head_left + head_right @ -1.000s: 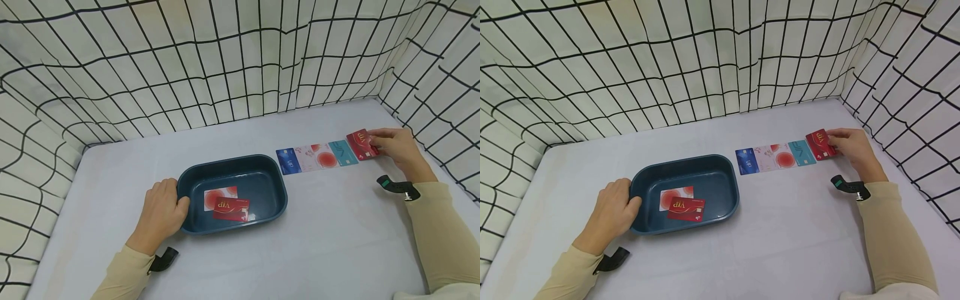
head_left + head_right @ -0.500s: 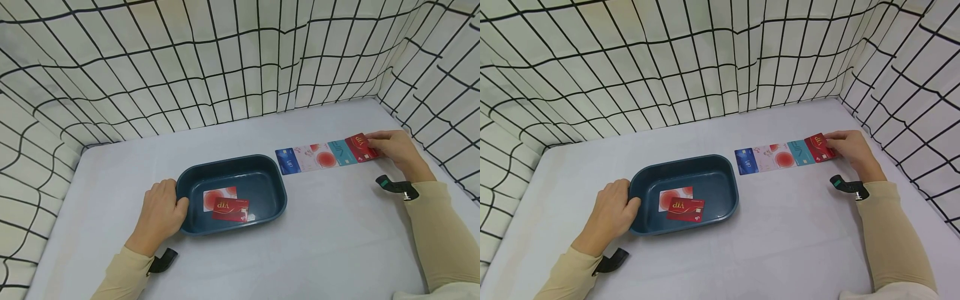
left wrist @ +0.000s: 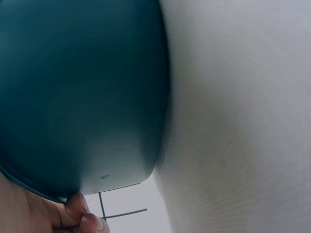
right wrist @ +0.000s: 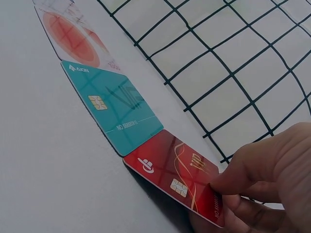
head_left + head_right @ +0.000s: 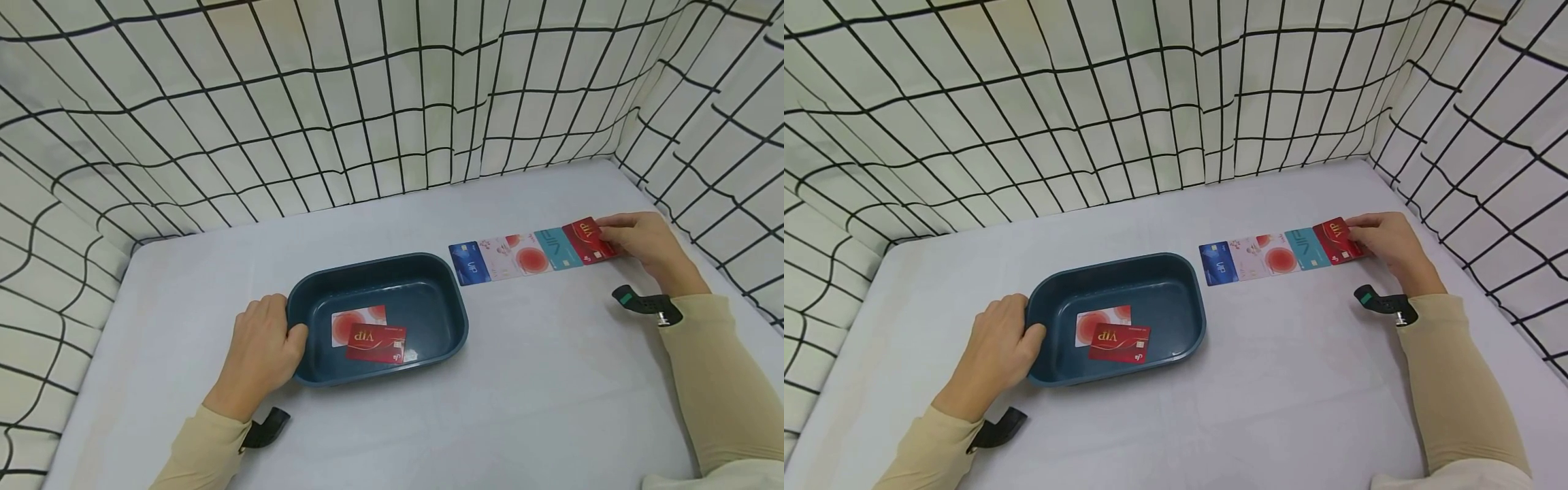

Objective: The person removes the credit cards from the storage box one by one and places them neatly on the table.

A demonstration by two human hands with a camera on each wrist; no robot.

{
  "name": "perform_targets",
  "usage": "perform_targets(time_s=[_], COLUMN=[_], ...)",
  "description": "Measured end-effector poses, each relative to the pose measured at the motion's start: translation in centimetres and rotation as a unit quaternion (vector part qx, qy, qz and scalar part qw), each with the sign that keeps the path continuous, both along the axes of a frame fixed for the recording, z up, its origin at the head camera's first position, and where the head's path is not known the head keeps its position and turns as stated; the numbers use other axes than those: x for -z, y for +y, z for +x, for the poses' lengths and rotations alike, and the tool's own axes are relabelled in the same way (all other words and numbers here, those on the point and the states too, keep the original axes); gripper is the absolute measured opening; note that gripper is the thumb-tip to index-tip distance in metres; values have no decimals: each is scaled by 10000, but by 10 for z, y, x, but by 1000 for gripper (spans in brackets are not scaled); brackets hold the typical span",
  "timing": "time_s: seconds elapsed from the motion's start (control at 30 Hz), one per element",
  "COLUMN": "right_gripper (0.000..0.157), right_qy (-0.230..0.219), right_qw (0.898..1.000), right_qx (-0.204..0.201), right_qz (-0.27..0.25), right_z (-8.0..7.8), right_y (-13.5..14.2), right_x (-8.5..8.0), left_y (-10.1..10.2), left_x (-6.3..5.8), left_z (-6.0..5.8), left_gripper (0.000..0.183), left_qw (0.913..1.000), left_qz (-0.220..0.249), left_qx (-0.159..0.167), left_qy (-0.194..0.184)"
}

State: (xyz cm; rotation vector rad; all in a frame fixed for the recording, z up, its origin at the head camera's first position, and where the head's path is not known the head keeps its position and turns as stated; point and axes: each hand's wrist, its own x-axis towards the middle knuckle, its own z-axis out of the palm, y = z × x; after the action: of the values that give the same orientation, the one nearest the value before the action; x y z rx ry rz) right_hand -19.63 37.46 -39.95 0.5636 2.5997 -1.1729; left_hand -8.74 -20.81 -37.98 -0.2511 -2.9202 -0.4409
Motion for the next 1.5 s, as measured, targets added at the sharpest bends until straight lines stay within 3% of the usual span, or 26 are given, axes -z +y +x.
perform_targets(time_s=[0.13, 0.4, 1.03, 1.5], right_gripper=[62, 76, 78, 81], right_qy=[-55, -26, 15, 252], right_qw=[9999, 9998, 9995, 9979], right_qx=[1, 49, -141, -591], right_qz=[109, 209, 280, 37], right_z=[0, -1, 1, 4], right_y=[0, 1, 7, -3], right_x=[-1, 1, -4, -14], left_y=[0, 0, 0, -2], left_x=[0, 1, 1, 1], left_z=[0, 0, 1, -1], left_gripper=[19, 19, 18, 16], left_qw=[10000, 10000, 10000, 9999], left_qz=[-3, 18, 17, 42], left_qx=[1, 15, 42, 91], left_qy=[-15, 4, 41, 104])
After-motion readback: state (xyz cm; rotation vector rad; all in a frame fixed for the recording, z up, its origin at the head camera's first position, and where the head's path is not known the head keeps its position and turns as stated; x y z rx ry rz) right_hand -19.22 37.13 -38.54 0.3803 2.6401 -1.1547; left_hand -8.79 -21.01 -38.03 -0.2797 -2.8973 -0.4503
